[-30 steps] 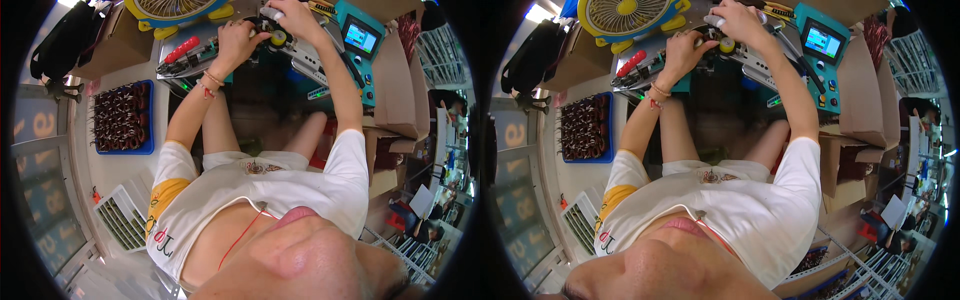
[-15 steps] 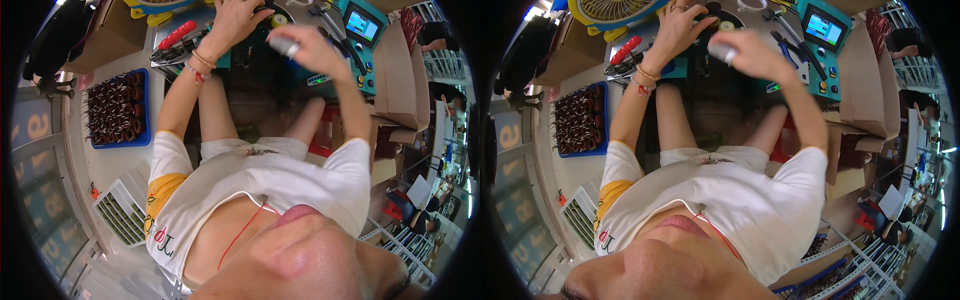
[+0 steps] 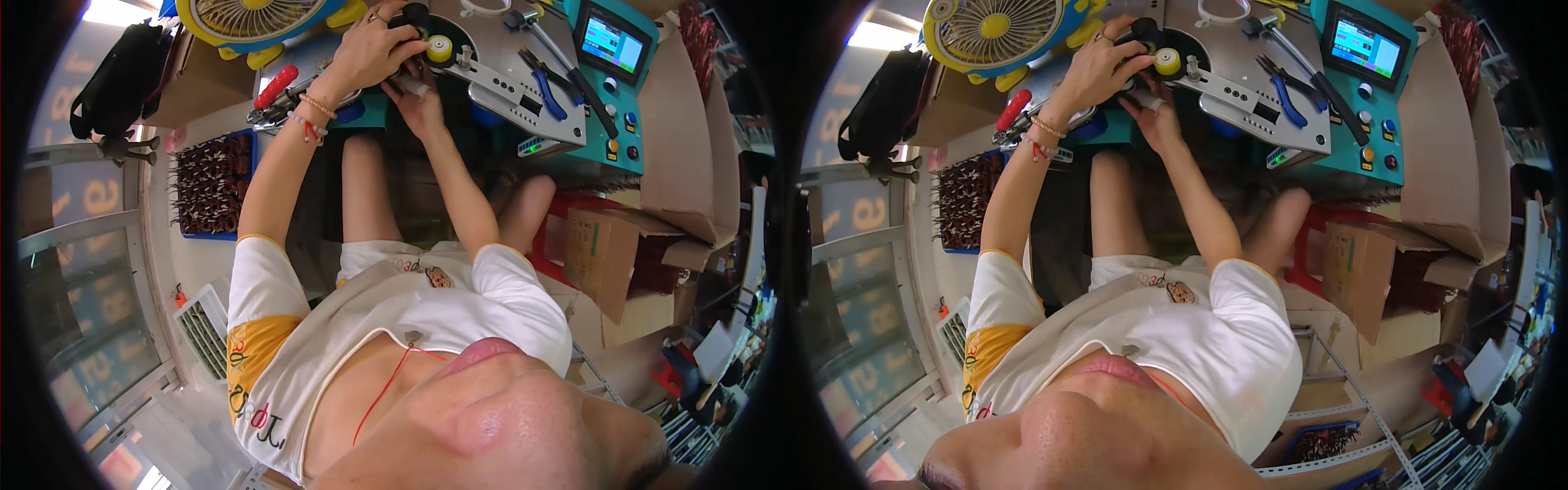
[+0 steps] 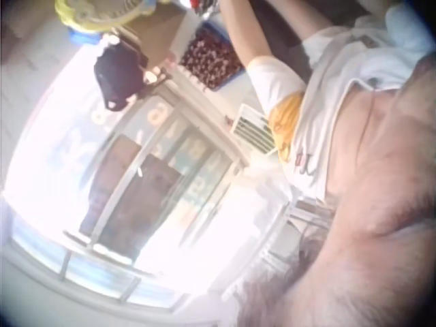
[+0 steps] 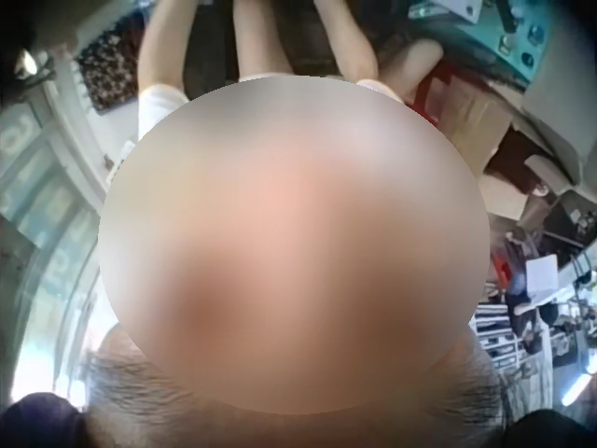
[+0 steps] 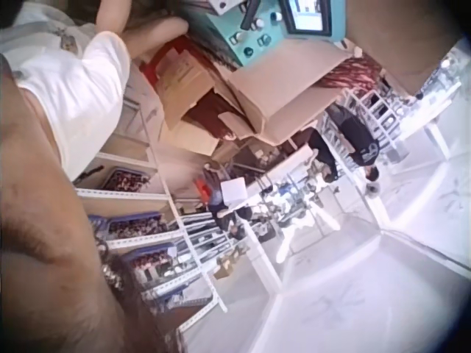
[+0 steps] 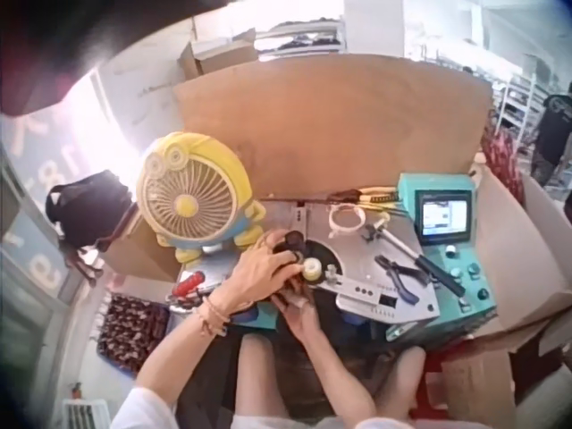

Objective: Feeding bundles of thin red wires into a processing machine for assembly or fabrication.

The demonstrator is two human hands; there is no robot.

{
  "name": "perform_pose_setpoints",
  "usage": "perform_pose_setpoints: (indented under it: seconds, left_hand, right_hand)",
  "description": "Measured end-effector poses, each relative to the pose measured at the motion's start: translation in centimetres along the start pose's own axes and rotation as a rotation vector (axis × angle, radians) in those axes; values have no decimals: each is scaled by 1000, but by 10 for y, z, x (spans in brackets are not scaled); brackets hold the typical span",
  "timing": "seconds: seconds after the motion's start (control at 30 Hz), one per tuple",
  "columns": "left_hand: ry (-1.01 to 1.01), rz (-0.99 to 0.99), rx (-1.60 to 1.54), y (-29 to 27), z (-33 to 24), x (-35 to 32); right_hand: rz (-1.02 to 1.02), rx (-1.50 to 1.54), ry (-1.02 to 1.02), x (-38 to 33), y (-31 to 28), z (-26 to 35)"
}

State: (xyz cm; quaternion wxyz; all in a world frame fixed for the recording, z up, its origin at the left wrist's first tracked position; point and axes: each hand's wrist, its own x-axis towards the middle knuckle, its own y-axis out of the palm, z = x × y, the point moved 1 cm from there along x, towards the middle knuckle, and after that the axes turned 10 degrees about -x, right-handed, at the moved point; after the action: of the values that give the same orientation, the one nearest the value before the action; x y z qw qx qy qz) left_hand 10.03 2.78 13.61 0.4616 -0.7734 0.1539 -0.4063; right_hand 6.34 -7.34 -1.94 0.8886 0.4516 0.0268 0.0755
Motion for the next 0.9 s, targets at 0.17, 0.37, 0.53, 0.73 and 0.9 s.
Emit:
perform_pose_setpoints:
  seconds: [0.17, 0.37, 0.53, 0.73, 0.9]
  left_hand:
    - [-26, 35, -22, -1, -1, 2]
    - [-38, 35, -19, -2, 0, 0]
    - [-54, 51, -7, -2, -1, 0]
    - [20, -38, -9, -4, -8, 3]
    - [98, -110, -63, -20, -20, 3]
  right_hand:
    - [-40, 94, 49, 15, -12, 0]
    - [211, 489, 97, 22, 4, 10]
    - [23, 522, 28, 21, 22, 2]
    - [-272, 506, 13, -4, 18, -18]
    - [-179, 58, 174, -9, -3, 13]
